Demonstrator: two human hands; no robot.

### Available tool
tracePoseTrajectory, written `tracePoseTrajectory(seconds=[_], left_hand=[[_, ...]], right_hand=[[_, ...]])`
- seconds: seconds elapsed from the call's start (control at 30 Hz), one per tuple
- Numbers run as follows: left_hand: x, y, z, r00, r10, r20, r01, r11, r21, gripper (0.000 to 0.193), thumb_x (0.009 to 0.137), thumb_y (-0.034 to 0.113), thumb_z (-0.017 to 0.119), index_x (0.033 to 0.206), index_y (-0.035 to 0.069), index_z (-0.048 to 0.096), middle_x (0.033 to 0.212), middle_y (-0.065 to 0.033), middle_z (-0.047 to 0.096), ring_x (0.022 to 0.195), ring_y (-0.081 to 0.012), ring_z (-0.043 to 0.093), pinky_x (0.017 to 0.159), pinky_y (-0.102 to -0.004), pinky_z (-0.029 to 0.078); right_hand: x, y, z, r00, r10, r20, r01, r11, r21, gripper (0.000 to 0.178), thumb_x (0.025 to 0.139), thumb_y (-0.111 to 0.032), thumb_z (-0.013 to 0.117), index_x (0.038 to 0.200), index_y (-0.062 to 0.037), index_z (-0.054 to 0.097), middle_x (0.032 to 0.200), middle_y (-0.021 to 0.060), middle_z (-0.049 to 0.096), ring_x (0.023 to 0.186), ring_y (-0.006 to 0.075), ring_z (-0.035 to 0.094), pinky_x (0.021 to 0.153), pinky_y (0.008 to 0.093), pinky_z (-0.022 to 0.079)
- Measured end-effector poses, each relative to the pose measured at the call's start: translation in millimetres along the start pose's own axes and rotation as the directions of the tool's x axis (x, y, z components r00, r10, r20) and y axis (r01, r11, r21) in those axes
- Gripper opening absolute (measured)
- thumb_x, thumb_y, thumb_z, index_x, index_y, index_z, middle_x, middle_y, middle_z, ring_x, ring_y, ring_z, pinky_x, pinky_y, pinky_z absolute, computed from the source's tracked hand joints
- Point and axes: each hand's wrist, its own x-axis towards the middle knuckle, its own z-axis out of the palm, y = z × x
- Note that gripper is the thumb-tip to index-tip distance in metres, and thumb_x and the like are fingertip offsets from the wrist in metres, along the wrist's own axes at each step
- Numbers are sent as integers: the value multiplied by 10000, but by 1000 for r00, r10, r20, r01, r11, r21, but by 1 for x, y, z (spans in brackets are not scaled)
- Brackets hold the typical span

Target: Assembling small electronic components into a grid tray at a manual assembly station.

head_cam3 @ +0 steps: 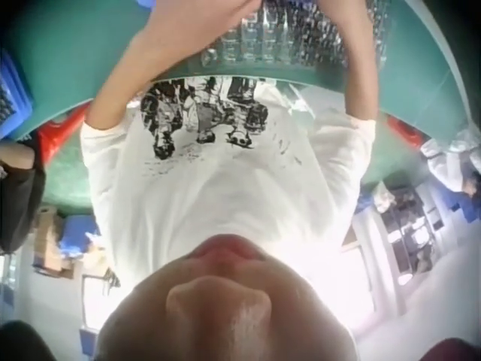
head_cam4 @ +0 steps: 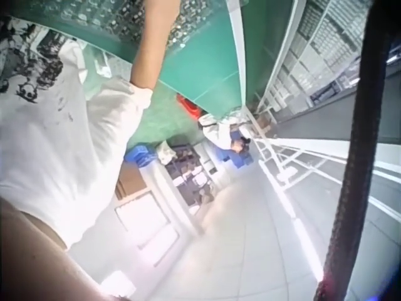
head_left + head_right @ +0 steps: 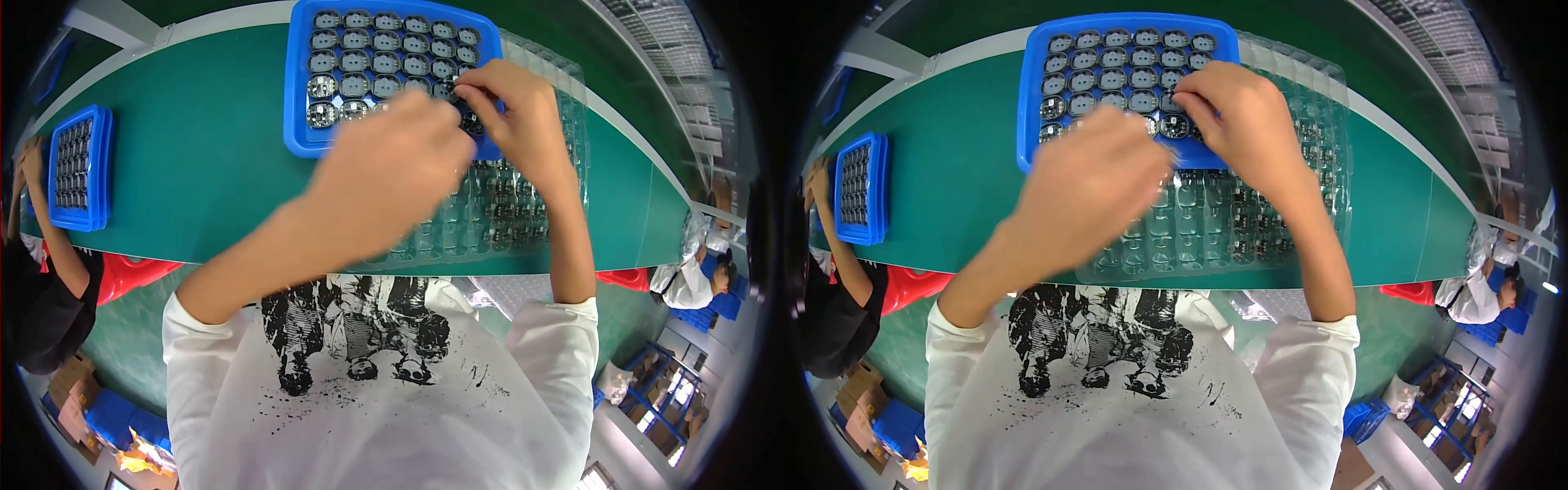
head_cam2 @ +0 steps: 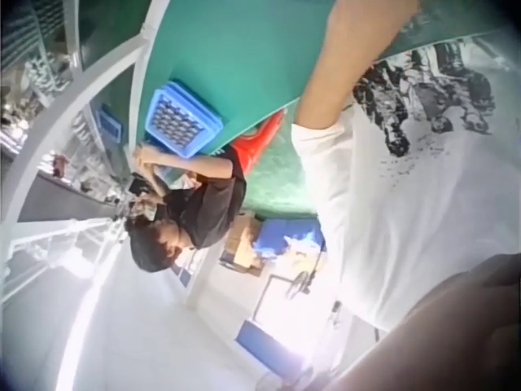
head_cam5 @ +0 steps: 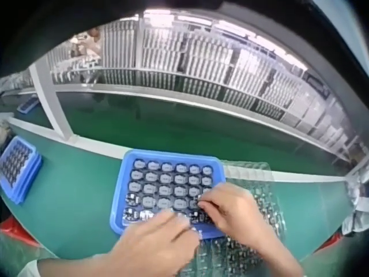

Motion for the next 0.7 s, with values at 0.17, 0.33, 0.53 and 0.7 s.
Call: tracePoseTrajectory(seconds=[0.17, 0.33, 0.53, 0.7], left_hand=[[-11, -61, -36, 995, -68, -68, 74, 993, 93, 120, 789, 24, 724, 904, 15, 690, 860, -76, 594, 858, -266, 545, 748, -376, 471], [-16, -76, -40, 986, -157, -48, 162, 981, 110, 119, 802, 26, 724, 919, 12, 714, 858, -63, 588, 886, -251, 524, 757, -363, 465], [-13, -76, -34, 987, -144, -77, 151, 984, 96, 94, 794, 51, 738, 882, 20, 725, 855, -60, 578, 872, -255, 525, 803, -376, 458], [-12, -73, -30, 993, -109, -36, 113, 983, 142, 110, 792, 43, 743, 900, 24, 728, 854, -50, 588, 892, -249, 530, 790, -364, 463]], right_hand=[[-1, -2, 12, 995, -52, -81, 47, 997, -60, 80, 783, -68, 740, 846, -33, 704, 840, 72, 603, 805, 271, 606, 689, 394, 503], [-4, -6, 12, 997, -64, -30, 62, 996, -58, 95, 799, -22, 737, 881, 6, 701, 861, 92, 597, 811, 259, 592, 703, 359, 482], [-4, -6, 14, 993, -92, -69, 87, 993, -76, 94, 798, -19, 736, 874, 13, 691, 863, 103, 598, 821, 276, 587, 719, 372, 479], [-4, -5, 14, 992, -93, -84, 87, 994, -71, 98, 794, -19, 739, 874, 10, 690, 864, 107, 599, 821, 278, 590, 714, 370, 481]])
